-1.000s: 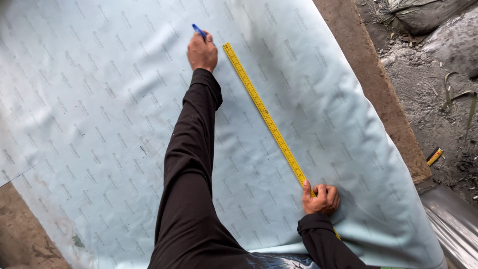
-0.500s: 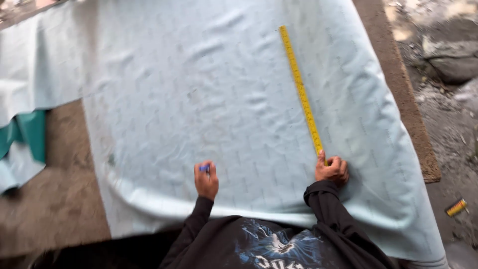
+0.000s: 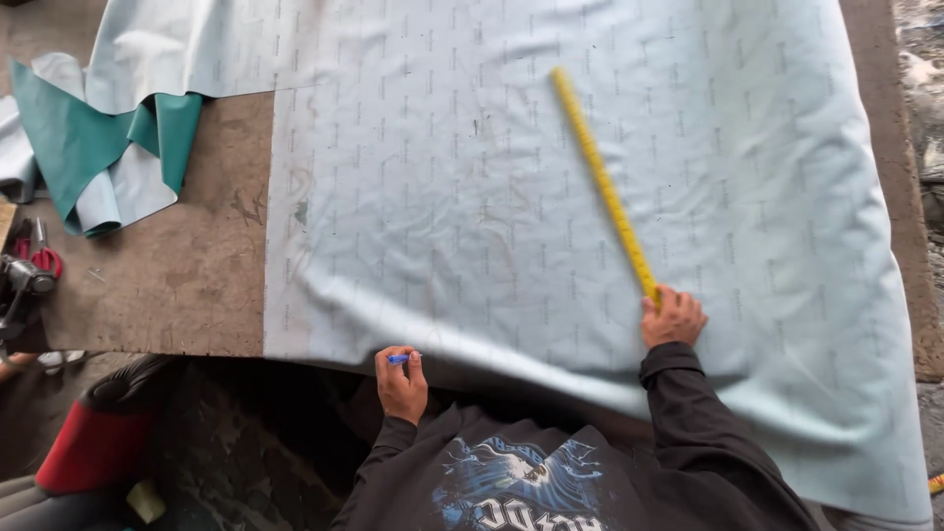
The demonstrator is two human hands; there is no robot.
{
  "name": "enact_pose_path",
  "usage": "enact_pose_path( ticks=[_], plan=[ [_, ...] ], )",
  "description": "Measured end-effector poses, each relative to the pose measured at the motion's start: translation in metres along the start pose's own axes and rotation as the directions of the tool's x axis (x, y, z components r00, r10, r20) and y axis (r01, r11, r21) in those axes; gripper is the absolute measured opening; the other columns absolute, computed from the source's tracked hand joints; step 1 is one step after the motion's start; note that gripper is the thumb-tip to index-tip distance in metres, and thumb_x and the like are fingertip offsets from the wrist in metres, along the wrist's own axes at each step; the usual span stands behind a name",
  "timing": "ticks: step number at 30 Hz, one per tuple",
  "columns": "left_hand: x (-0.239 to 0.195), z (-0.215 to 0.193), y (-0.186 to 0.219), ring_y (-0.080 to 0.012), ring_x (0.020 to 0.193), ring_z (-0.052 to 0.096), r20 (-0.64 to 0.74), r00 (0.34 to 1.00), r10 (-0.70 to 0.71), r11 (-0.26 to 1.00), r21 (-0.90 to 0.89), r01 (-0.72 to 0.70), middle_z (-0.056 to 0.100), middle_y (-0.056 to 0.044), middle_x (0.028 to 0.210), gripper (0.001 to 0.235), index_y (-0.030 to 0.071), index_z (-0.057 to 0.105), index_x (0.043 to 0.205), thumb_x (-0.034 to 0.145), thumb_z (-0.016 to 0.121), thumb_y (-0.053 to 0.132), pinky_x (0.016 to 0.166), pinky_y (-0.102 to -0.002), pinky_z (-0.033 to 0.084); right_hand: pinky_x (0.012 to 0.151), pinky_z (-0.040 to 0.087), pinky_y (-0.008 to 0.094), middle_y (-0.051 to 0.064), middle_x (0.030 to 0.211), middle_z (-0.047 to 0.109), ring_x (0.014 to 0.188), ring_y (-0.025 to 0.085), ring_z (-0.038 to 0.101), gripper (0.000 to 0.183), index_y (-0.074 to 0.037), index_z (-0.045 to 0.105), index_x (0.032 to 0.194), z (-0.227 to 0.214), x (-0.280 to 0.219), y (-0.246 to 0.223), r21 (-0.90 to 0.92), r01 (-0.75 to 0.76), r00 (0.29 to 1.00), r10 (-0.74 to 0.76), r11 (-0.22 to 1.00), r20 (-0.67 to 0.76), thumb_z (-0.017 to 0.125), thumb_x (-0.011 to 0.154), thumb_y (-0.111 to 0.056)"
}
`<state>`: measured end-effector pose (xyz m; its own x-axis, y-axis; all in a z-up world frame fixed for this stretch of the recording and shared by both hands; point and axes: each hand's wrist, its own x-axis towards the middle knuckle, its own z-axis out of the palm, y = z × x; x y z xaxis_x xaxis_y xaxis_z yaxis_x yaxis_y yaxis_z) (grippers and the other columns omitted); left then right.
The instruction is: Measuring and marking upholstery fabric with a ruler and pen on a cutting table.
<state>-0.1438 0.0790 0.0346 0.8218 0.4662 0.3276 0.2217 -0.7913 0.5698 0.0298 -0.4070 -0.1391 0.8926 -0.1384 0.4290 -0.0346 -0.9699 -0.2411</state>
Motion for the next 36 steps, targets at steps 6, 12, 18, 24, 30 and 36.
enact_pose_path(
  ticks=[6, 12, 18, 24, 30, 36],
  plan=[
    [0.033, -0.007, -0.047, -0.0245, 0.094, 0.072, 0.108, 0.994, 0.025, 0.998, -0.061, -0.018, 0.070, 0.002, 0.095, 0.010, 0.020, 0.061, 0.103, 0.108, 0.056, 0.027, 0.093, -0.038, 0.053, 0.085, 0.049, 0.046, -0.004, 0.099, 0.054, 0.094, 0.027, 0.063, 0.034, -0.037, 0.069, 0.116, 0.007, -0.022, -0.130, 0.014, 0.060, 0.995, -0.061, 0.998, 0.081, 0.063, 0.094, -0.063],
    [0.136, -0.023, -0.135, -0.0341, 0.080, 0.071, 0.078, 0.992, 0.097, 0.985, -0.153, -0.084, 0.068, -0.005, 0.088, 0.017, 0.016, 0.067, 0.113, 0.105, 0.054, 0.023, 0.079, -0.042, 0.056, 0.096, 0.040, 0.046, -0.003, 0.105, 0.044, 0.103, 0.028, 0.055, 0.027, -0.040, 0.062, 0.119, 0.048, -0.009, -0.279, 0.048, 0.166, 0.975, -0.171, 0.985, 0.144, 0.060, 0.099, -0.058],
    [0.268, -0.006, -0.254, -0.0372, 0.078, 0.070, 0.090, 0.963, 0.254, 0.962, 0.079, -0.261, 0.070, -0.011, 0.084, 0.036, 0.017, 0.070, 0.129, 0.101, 0.060, 0.036, 0.076, -0.050, 0.055, 0.102, 0.040, 0.048, -0.003, 0.112, 0.050, 0.112, 0.030, 0.057, 0.025, -0.043, 0.067, 0.115, 0.104, 0.028, -0.419, 0.053, 0.143, 0.982, -0.149, 0.988, 0.120, 0.071, 0.092, -0.051],
    [0.394, 0.040, -0.332, -0.0334, 0.090, 0.065, 0.115, 0.965, 0.236, 0.947, 0.194, -0.255, 0.050, -0.007, 0.108, 0.044, 0.025, 0.066, 0.141, 0.100, 0.063, 0.043, 0.071, -0.045, 0.055, 0.104, 0.049, 0.045, 0.003, 0.122, 0.056, 0.116, 0.035, 0.059, 0.034, -0.043, 0.079, 0.119, 0.172, 0.080, -0.438, 0.177, 0.168, 0.982, -0.179, 0.970, 0.051, 0.082, 0.085, -0.042],
    [0.499, 0.088, -0.353, -0.0295, 0.099, 0.059, 0.131, 0.963, 0.235, 0.921, 0.287, -0.264, 0.046, -0.003, 0.115, 0.041, 0.030, 0.068, 0.132, 0.101, 0.060, 0.055, 0.074, -0.043, 0.051, 0.109, 0.047, 0.047, 0.011, 0.132, 0.056, 0.122, 0.041, 0.059, 0.038, -0.036, 0.081, 0.125, 0.204, 0.157, -0.452, 0.266, 0.212, 0.974, -0.226, 0.940, 0.020, 0.085, 0.088, -0.036],
    [0.585, 0.143, -0.341, -0.0351, 0.108, 0.057, 0.029, 0.970, 0.241, 0.924, 0.299, -0.238, 0.048, -0.005, 0.125, 0.037, 0.033, 0.072, 0.132, 0.098, 0.067, 0.048, 0.078, -0.046, 0.051, 0.110, 0.041, 0.057, 0.020, 0.134, 0.055, 0.124, 0.049, 0.057, 0.079, -0.008, 0.080, 0.128, 0.222, 0.263, -0.476, 0.114, -0.016, 1.000, 0.017, 0.993, -0.001, 0.100, 0.072, -0.061]
  ],
)
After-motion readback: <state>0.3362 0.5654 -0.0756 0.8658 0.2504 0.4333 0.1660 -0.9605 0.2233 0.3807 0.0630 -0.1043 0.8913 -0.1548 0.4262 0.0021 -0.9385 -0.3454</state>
